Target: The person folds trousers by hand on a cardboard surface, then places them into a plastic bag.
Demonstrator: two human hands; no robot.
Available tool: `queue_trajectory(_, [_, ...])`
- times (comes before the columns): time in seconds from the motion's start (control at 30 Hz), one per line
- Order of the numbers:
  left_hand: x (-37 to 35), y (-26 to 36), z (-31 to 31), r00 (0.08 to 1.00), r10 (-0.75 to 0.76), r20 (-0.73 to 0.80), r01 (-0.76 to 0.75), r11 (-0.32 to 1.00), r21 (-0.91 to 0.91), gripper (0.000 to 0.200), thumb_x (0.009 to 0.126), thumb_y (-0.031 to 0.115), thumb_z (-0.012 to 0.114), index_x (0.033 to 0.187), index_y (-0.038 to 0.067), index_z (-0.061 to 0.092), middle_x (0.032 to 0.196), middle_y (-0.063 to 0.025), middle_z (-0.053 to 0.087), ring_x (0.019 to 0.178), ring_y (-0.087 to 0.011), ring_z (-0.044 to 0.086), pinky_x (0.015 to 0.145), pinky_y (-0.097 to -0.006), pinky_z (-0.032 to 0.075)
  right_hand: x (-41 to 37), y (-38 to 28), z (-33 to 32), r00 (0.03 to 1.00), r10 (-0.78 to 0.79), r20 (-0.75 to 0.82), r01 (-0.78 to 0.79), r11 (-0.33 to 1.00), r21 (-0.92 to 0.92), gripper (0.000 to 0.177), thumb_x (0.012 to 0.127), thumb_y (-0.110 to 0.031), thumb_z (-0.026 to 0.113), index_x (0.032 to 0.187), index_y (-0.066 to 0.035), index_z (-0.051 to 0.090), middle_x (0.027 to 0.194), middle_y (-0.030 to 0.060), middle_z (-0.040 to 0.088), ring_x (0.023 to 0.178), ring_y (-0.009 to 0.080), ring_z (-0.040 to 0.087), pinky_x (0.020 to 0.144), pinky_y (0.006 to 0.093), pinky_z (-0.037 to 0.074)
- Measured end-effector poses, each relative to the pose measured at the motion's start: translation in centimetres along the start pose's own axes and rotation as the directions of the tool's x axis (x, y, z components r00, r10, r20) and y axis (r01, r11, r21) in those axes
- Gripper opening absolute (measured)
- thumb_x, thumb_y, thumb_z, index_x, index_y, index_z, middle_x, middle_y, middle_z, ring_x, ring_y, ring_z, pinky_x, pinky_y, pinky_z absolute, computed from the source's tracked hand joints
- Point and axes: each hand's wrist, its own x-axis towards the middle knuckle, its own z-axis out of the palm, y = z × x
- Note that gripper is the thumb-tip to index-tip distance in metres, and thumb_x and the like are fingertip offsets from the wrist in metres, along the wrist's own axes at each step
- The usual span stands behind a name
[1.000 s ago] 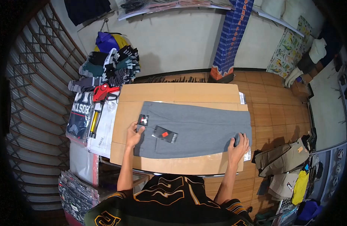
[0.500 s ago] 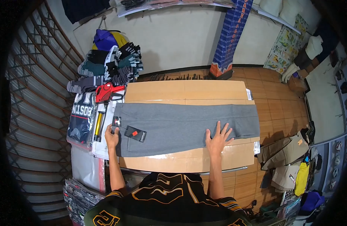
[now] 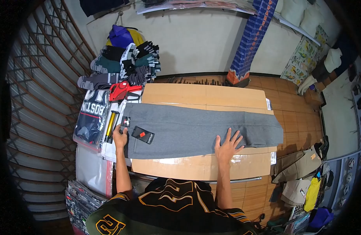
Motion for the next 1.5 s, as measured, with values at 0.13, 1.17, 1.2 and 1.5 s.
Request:
queue_trajectory(0.13, [0.2,-1.0,0.2,0.998,0.035,-0.058,-0.036,0.999,-0.007,0.043,0.084,0.005,0.074,0.123,-0.007,0.062,0.111,-0.0279,0.070,0.106,-0.0385,0.069,0.092,-0.0400,0.051,-0.2,-0.3,0.0,1.000,-0.013,-0.003,0.013,1.000,-0.018,0.073,0.094,-0.049,0.056,0.154,-0.012,0.040,0.163,0.0251,0.020,0.151,0.0474,0.011,0.112,0.0752,0.008])
queue_trajectory(1.17, [-0.4,0.7,-0.8,0.983,0.048,-0.175,-0.002,0.967,0.254,0.046,0.086,0.011,0.071,0.127,-0.006,0.061,0.116,-0.0302,0.066,0.109,-0.0454,0.063,0.095,-0.0472,0.049,-1.7,-0.9,0.3,0.997,-0.073,0.031,0.072,0.997,0.016,0.075,0.093,-0.053,0.055,0.155,-0.014,0.038,0.164,0.0247,0.019,0.152,0.0473,0.009,0.112,0.0749,0.006])
queue_trajectory(1.2, [-0.4,0.8,-0.7,0.983,0.050,-0.177,-0.002,0.965,0.262,0.045,0.086,0.010,0.071,0.127,-0.006,0.061,0.117,-0.0296,0.066,0.109,-0.0451,0.063,0.095,-0.0474,0.048,-2.0,-0.9,-0.4,0.996,-0.089,0.025,0.088,0.995,0.046,0.074,0.093,-0.049,0.058,0.154,-0.011,0.039,0.162,0.0252,0.024,0.151,0.0464,0.015,0.114,0.0714,0.009])
queue_trajectory(1.5, [-5.9,8.8,1.1,0.885,0.406,-0.228,-0.365,0.909,0.200,0.047,0.085,0.007,0.070,0.128,-0.006,0.056,0.118,-0.0259,0.060,0.111,-0.0450,0.056,0.097,-0.0497,0.044,-0.6,8.7,-4.7,0.924,0.182,-0.336,0.052,0.811,0.583,0.056,0.091,-0.013,0.069,0.138,0.008,0.049,0.141,0.0284,0.051,0.130,0.0404,0.050,0.108,0.0457,0.041])
